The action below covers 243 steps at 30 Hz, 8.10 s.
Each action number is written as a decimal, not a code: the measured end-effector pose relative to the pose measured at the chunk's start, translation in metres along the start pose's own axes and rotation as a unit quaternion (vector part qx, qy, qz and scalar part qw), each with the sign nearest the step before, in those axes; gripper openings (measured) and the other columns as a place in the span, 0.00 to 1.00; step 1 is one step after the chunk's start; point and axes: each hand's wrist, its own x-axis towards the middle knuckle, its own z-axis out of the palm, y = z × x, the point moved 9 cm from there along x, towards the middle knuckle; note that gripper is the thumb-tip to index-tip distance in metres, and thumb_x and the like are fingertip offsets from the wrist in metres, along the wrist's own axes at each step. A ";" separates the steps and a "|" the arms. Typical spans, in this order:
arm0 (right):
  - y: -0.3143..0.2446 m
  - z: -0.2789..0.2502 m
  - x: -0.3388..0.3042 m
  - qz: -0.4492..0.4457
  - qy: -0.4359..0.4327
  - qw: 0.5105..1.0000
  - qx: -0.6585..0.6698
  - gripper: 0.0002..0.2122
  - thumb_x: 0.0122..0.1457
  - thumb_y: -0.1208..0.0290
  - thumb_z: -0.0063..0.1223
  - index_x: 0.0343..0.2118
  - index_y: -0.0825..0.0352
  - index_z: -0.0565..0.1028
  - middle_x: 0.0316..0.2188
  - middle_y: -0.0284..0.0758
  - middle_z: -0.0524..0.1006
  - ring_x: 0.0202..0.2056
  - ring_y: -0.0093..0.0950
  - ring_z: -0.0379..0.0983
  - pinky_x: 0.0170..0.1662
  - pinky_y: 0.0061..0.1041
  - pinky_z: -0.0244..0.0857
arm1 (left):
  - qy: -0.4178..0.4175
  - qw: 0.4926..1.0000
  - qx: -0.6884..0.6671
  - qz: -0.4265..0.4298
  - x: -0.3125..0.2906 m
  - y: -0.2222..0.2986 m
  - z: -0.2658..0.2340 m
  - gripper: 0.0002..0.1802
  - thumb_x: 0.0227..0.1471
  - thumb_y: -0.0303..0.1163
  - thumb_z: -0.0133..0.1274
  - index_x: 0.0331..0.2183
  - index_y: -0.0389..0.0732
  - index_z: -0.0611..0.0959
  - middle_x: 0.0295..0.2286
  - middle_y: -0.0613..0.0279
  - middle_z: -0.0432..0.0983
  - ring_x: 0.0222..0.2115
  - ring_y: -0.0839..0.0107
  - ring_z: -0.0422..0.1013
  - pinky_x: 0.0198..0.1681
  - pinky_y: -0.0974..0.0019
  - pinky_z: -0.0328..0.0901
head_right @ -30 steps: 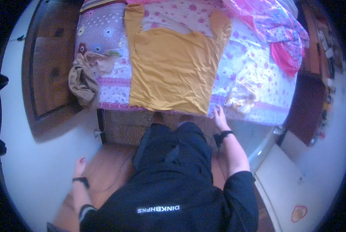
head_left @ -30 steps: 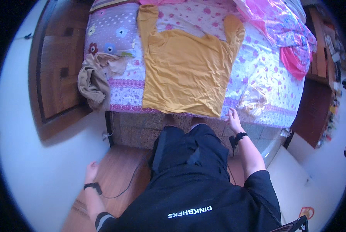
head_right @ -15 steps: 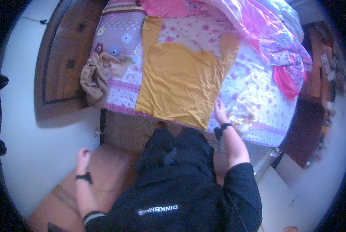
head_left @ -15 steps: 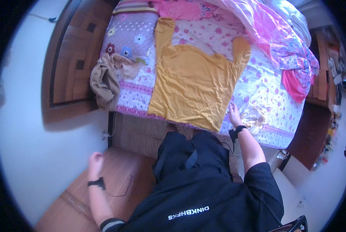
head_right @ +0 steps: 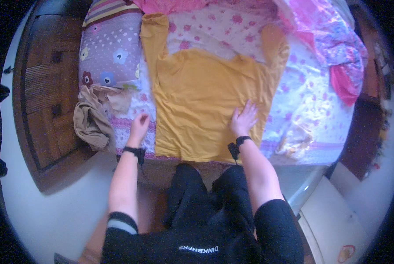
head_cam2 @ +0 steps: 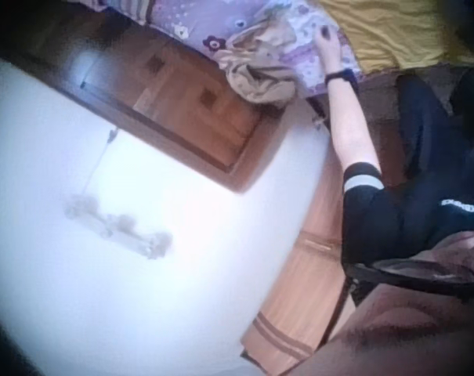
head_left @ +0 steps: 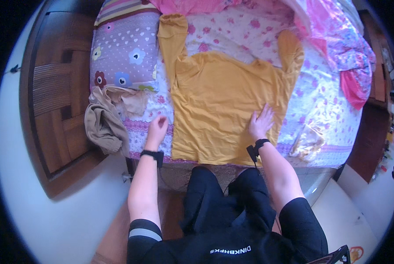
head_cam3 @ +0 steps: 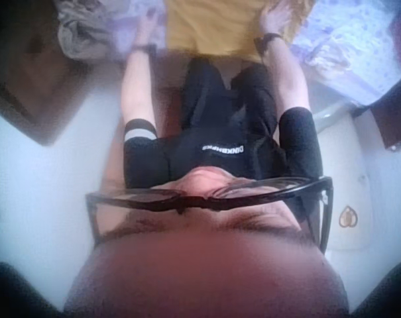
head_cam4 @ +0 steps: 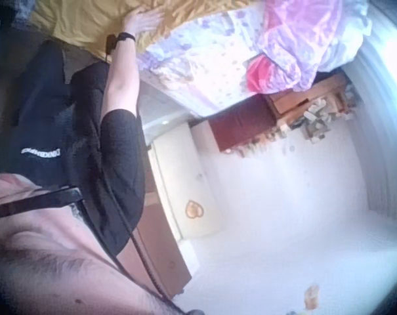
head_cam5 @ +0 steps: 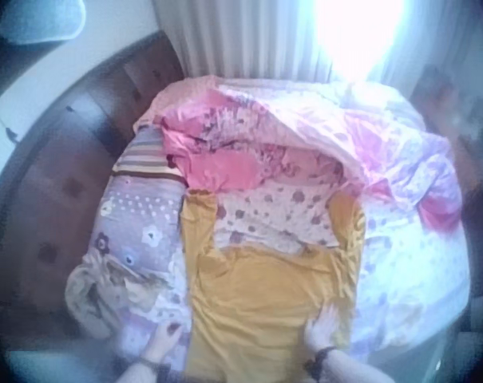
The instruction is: The person folds several pieces of clothing on a bed. They first fold a pair of patterned shorts, then a yellow long-sleeved shirt, and finally a pair of brown pants. Each item is smoothed out and folded into a compact shape before being placed on the bed.
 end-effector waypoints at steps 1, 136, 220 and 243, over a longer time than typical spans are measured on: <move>-0.004 0.008 0.000 0.013 0.021 0.998 -0.055 0.34 0.65 0.51 0.46 0.71 0.54 0.52 0.72 0.45 0.48 0.73 0.45 0.39 0.69 0.61 0.33 | 0.024 0.999 -0.013 0.020 0.024 0.008 0.000 0.14 0.55 0.32 0.59 0.41 0.33 0.82 0.34 0.51 0.82 0.36 0.61 0.78 0.43 0.62 0.70; 0.230 -0.165 0.144 0.320 0.184 0.461 0.807 0.06 0.63 0.75 0.47 0.41 0.68 0.70 0.38 0.35 0.72 0.40 0.29 0.70 0.49 0.32 0.67 | -0.198 0.866 0.426 0.171 0.078 0.135 0.160 0.46 0.54 0.48 0.58 0.69 0.53 0.58 0.68 0.39 0.41 0.68 0.36 0.39 0.68 0.38 0.43; -0.098 -0.027 0.049 -0.290 -0.040 0.956 -0.026 0.35 0.55 0.48 0.59 0.66 0.45 0.63 0.69 0.40 0.57 0.70 0.47 0.46 0.66 0.67 0.39 | 0.021 0.945 0.289 0.149 0.045 0.109 0.082 0.47 0.48 0.43 0.68 0.61 0.31 0.64 0.55 0.35 0.65 0.56 0.46 0.63 0.59 0.51 0.60; 0.217 -0.027 -0.142 0.201 -0.320 0.807 0.454 0.16 0.68 0.66 0.51 0.49 0.74 0.77 0.40 0.32 0.82 0.40 0.20 0.75 0.45 0.24 0.69 | -0.133 0.964 -0.047 -0.227 -0.167 -0.060 0.023 0.17 0.64 0.34 0.54 0.45 0.28 0.83 0.41 0.58 0.83 0.40 0.75 0.75 0.46 0.68 0.68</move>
